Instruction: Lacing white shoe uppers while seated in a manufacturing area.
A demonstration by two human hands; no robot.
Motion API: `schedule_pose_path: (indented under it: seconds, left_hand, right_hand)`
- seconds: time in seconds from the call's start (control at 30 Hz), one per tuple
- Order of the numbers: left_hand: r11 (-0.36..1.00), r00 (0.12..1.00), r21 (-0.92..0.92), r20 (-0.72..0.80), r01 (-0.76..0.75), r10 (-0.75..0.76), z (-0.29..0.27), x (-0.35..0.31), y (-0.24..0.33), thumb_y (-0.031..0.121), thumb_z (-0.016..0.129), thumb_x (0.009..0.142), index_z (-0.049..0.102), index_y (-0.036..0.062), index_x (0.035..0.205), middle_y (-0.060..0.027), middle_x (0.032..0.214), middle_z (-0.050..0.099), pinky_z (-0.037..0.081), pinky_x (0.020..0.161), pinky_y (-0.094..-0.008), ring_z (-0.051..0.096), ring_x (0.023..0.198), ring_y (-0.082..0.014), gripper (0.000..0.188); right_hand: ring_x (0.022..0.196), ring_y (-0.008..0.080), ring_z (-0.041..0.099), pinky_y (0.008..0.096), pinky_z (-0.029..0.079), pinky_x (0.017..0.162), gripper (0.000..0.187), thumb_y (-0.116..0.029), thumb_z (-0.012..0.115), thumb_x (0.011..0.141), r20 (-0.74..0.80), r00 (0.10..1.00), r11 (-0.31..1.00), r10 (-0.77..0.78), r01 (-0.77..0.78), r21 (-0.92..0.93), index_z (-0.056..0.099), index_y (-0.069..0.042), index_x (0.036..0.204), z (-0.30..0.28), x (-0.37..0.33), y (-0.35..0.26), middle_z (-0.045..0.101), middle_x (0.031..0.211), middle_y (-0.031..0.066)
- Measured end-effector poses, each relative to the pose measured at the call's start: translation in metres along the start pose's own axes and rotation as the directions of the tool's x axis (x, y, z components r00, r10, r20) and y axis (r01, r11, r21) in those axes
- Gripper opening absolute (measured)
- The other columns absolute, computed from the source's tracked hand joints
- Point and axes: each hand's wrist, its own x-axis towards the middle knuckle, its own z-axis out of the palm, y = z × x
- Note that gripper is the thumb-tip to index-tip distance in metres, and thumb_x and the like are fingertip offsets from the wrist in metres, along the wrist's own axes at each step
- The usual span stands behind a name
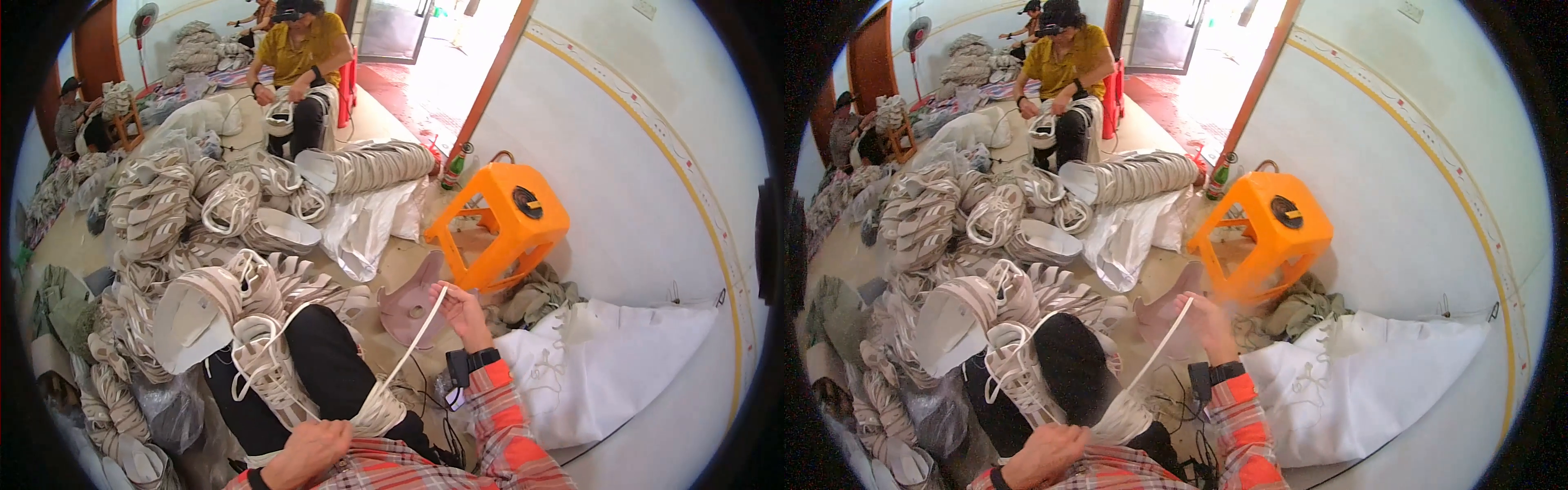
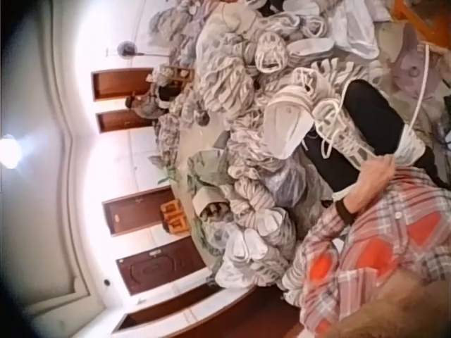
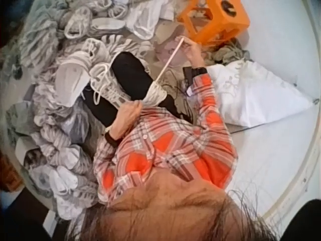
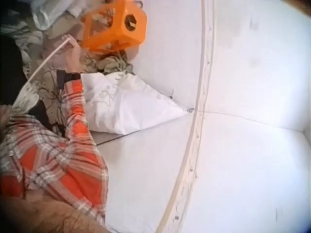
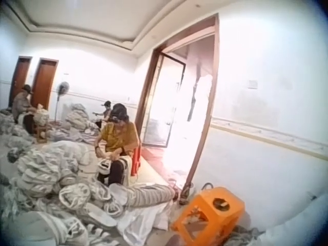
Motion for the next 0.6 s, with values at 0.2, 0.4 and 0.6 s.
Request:
schedule_pose_path:
  seconds: [0.2,0.4,0.6]
  left_hand:
    - [0.937,0.977,-0.276,-0.046,-0.212,0.208,0.059,-0.009,-0.022,0.014,0.051,0.079,0.052,0.0038,0.095,-0.0106,0.081,0.058,0.048,0.060,-0.0405,0.061,0.076,-0.0296,0.019]
    - [0.498,0.569,-0.775,-0.223,0.389,-0.792,0.038,-0.028,-0.057,0.012,0.051,0.088,0.052,0.0021,0.115,-0.0157,0.071,0.064,0.050,0.058,-0.0342,0.064,0.066,-0.0311,0.029]
    - [0.504,0.553,-0.768,-0.239,0.396,-0.798,0.043,-0.029,-0.075,0.011,0.048,0.088,0.041,0.0045,0.120,-0.0159,0.063,0.059,0.044,0.053,-0.0434,0.060,0.060,-0.0359,0.033]
  right_hand:
    - [0.091,0.0279,0.062,0.0366,0.052,0.081,0.029,-0.003,0.053,0.086,0.004,1.000,0.994,0.026,-0.026,-0.105,0.047,0.008,0.113,0.110,-0.021,0.066,0.060,0.101,0.0212]
    - [0.074,0.0201,0.066,0.0315,0.054,0.065,0.018,-0.001,0.048,0.088,0.368,0.802,0.470,0.471,0.125,-0.874,0.055,0.001,0.104,0.166,-0.081,0.147,0.065,0.083,0.0171]
    - [0.069,0.0372,0.059,0.0426,0.048,0.060,0.009,-0.004,0.049,0.083,0.662,0.722,-0.013,0.201,0.678,-0.735,0.052,0.002,0.089,0.173,-0.083,0.184,0.057,0.077,0.0226]
